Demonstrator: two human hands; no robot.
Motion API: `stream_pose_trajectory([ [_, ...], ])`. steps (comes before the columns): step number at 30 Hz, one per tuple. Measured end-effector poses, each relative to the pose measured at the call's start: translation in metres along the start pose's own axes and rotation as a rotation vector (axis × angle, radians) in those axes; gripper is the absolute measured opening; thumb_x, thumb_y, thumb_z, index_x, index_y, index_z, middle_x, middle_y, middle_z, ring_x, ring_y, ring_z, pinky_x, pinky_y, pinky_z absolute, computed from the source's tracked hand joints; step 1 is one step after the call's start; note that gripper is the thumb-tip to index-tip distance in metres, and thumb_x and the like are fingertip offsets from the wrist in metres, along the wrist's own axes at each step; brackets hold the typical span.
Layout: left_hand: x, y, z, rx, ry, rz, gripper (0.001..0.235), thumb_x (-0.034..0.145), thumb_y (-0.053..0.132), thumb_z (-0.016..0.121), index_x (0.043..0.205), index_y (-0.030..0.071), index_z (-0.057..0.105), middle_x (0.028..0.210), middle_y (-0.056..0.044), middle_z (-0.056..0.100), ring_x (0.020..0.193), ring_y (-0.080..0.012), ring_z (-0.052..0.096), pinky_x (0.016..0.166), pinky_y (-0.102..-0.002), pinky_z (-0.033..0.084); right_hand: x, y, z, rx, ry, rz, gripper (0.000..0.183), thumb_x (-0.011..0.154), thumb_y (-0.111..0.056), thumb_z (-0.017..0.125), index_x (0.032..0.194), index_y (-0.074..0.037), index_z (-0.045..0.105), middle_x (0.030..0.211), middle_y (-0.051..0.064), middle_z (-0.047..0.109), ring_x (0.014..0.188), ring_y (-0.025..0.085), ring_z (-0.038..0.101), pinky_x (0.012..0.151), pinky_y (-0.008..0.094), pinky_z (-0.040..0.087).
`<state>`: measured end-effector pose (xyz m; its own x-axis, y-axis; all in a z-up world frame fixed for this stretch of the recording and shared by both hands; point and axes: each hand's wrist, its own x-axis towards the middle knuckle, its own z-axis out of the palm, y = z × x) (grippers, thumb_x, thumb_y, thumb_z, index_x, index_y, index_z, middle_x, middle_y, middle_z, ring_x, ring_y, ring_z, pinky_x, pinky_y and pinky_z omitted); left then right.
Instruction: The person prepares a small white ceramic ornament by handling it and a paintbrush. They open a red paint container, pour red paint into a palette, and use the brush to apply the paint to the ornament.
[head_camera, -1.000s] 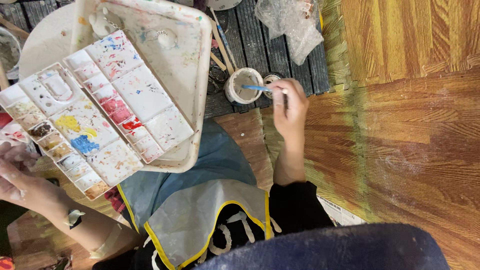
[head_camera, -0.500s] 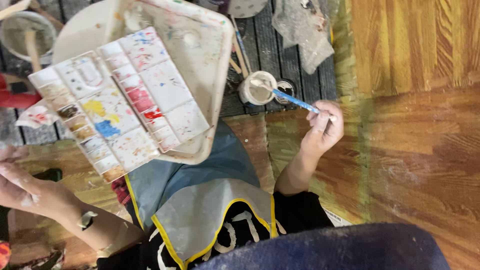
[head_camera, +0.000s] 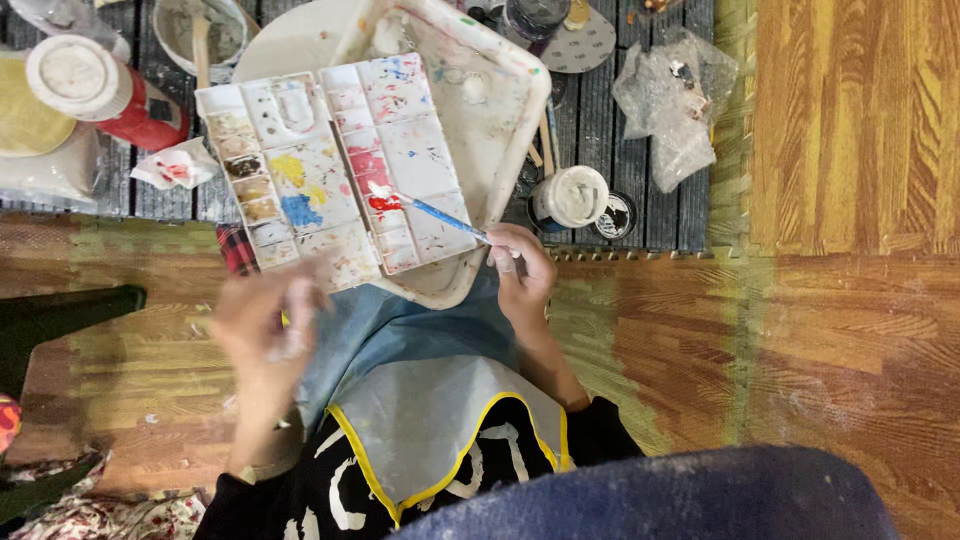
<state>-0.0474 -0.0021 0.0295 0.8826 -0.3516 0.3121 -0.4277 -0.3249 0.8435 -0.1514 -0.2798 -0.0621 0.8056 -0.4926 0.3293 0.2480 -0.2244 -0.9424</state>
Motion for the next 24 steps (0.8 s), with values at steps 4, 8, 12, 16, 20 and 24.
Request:
stream_pose_trajectory([
  [4,-0.014,0.017,0.034,-0.291,-0.44,-0.046,0.058,0.103,0.027,0.063,0.155,0.006,0.047,0.072,-0.001,0.073,0.061,-0.0095,0.072,0.061,-0.027,0.058,-0.004,0.0,-0.001,-0.019,-0.013,-0.015,0.013,0.105,-0.004,0.063,0.116,0.001,0.069,0.12,0.013,0.068,0.084,0.011,0.062,0.075,0.025,0.053],
  [8,0.002,0.016,0.06,-0.737,-0.847,-0.256,0.089,0.106,0.045,0.046,0.165,0.01,-0.01,0.088,-0.009,0.076,0.053,-0.0122,0.06,0.053,-0.025,0.052,-0.008,0.003,0.001,0.017,0.046,-0.106,0.01,0.104,-0.005,0.065,0.113,-0.001,0.069,0.116,0.013,0.072,0.081,0.012,0.063,0.072,0.025,0.053],
  [12,0.015,0.012,0.078,-0.924,-0.793,-0.309,0.09,0.106,0.052,0.038,0.165,0.012,-0.017,0.094,-0.013,0.075,0.051,-0.0128,0.06,0.049,-0.023,0.043,-0.007,0.003,0.0,-0.152,0.035,-0.148,0.008,0.099,-0.002,0.068,0.107,-0.001,0.071,0.107,0.013,0.075,0.08,0.014,0.068,0.069,0.026,0.056],
  [16,0.017,0.007,0.08,-0.969,-0.794,-0.376,0.089,0.106,0.052,0.037,0.163,0.012,-0.018,0.094,-0.013,0.075,0.05,-0.0125,0.061,0.047,-0.021,0.039,-0.003,-0.005,-0.005,-0.327,-0.044,-0.21,0.011,0.096,0.003,0.069,0.106,-0.001,0.072,0.102,0.013,0.076,0.085,0.018,0.073,0.075,0.029,0.058],
  [20,0.013,0.003,0.081,-0.996,-0.815,-0.395,0.088,0.106,0.051,0.038,0.164,0.013,-0.017,0.094,-0.014,0.076,0.05,-0.0127,0.061,0.048,-0.021,0.039,-0.003,-0.016,-0.001,-0.285,-0.006,-0.071,0.013,0.092,0.005,0.071,0.102,-0.001,0.074,0.103,0.015,0.079,0.074,0.017,0.073,0.065,0.027,0.057],
  [24,0.011,0.002,0.083,-1.004,-0.817,-0.441,0.087,0.106,0.051,0.038,0.164,0.014,-0.015,0.094,-0.015,0.076,0.049,-0.0129,0.061,0.047,-0.021,0.039,0.001,-0.024,-0.005,-0.404,-0.106,-0.147,0.018,0.093,0.005,0.07,0.11,0.0,0.074,0.106,0.014,0.077,0.091,0.021,0.077,0.08,0.031,0.06],
])
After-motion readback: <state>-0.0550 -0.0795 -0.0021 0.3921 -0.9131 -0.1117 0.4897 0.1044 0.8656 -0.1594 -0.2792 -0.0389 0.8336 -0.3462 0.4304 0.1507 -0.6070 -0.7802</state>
